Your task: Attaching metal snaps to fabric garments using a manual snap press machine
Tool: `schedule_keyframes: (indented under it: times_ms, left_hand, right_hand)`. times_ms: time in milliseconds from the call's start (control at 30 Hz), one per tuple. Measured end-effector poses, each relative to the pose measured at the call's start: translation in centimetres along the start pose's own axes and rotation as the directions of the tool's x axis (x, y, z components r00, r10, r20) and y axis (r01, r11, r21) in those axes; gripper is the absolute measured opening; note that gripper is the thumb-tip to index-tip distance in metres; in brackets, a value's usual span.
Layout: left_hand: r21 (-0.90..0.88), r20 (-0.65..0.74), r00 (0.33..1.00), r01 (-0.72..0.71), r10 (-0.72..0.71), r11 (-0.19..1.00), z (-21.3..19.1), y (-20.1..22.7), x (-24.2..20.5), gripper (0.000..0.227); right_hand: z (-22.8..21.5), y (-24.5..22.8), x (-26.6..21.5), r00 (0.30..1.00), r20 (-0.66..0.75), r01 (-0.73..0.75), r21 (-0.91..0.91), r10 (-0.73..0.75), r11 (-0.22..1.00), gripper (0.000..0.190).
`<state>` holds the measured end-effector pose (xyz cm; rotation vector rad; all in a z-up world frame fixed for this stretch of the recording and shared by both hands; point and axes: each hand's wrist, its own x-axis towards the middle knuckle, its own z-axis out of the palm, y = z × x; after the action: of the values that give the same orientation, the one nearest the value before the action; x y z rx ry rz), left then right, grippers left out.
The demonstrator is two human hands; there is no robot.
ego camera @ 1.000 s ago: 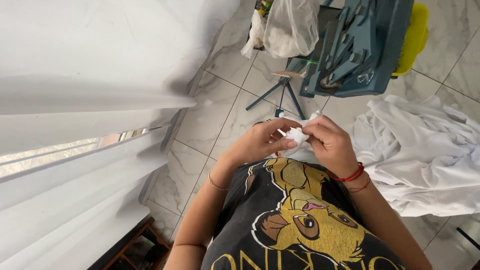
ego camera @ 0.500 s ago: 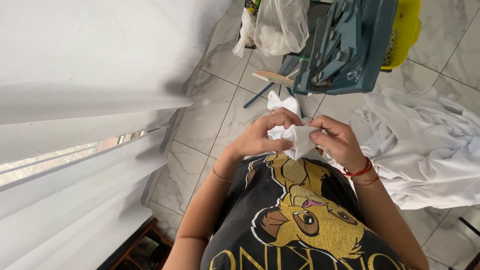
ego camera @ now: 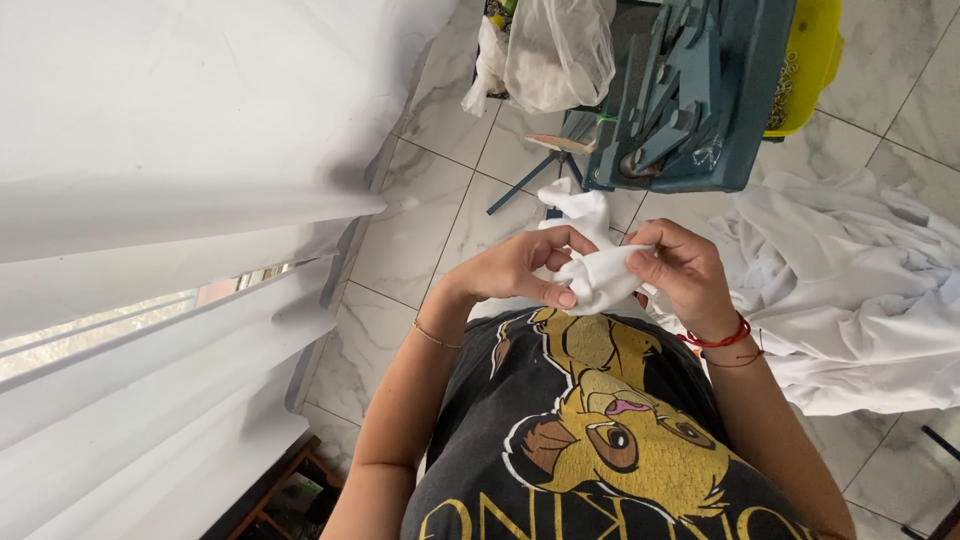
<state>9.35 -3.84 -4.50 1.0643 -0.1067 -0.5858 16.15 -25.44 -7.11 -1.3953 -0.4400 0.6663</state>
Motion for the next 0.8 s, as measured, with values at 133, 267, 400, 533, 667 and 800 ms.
schedule_keyframes:
  times_ms: [133, 267, 400, 533, 667, 800]
  left_hand:
    - [-0.004, -0.054, 0.998, 0.033, -0.033, 0.999, -0.4, -1.4, 0.4, 0.034]
    - [-0.005, -0.066, 0.994, -0.093, 0.092, 0.996, 0.6, 0.0, -0.1, 0.02]
    - [-0.312, -0.053, 0.991, -0.131, 0.12, 0.941, 0.1, -5.8, 0.4, 0.024]
    - [-0.453, -0.008, 0.993, -0.106, 0.115, 0.885, 1.2, -2.5, 0.6, 0.03]
    - [-0.138, -0.058, 0.992, -0.121, 0.114, 0.983, 0.7, -2.2, 0.5, 0.028]
    - [0.066, -0.156, 0.956, -0.24, 0.248, 0.968, 0.8, -3.4, 0.2, 0.023]
  right_hand:
    - [-0.3, 0.6, -0.3, 1.0, -0.022, -0.004, 0.083, 0.006, 0.997, 0.011]
    - [-0.4, 1.8, -0.3, 0.999, -0.029, -0.013, 0.2, 0.019, 0.98, 0.012]
    - [1.5, -0.6, -0.2, 0.998, -0.001, -0.069, 0.163, 0.07, 0.984, 0.011]
    - [1.4, 0.0, -0.2, 0.997, -0.008, -0.069, 0.169, 0.072, 0.983, 0.012]
    - [1.1, 0.2, -0.3, 0.998, 0.014, -0.066, 0.302, 0.064, 0.951, 0.015]
    - [1.7, -1.6, -0.2, 0.995, 0.047, -0.098, 0.301, 0.088, 0.949, 0.016]
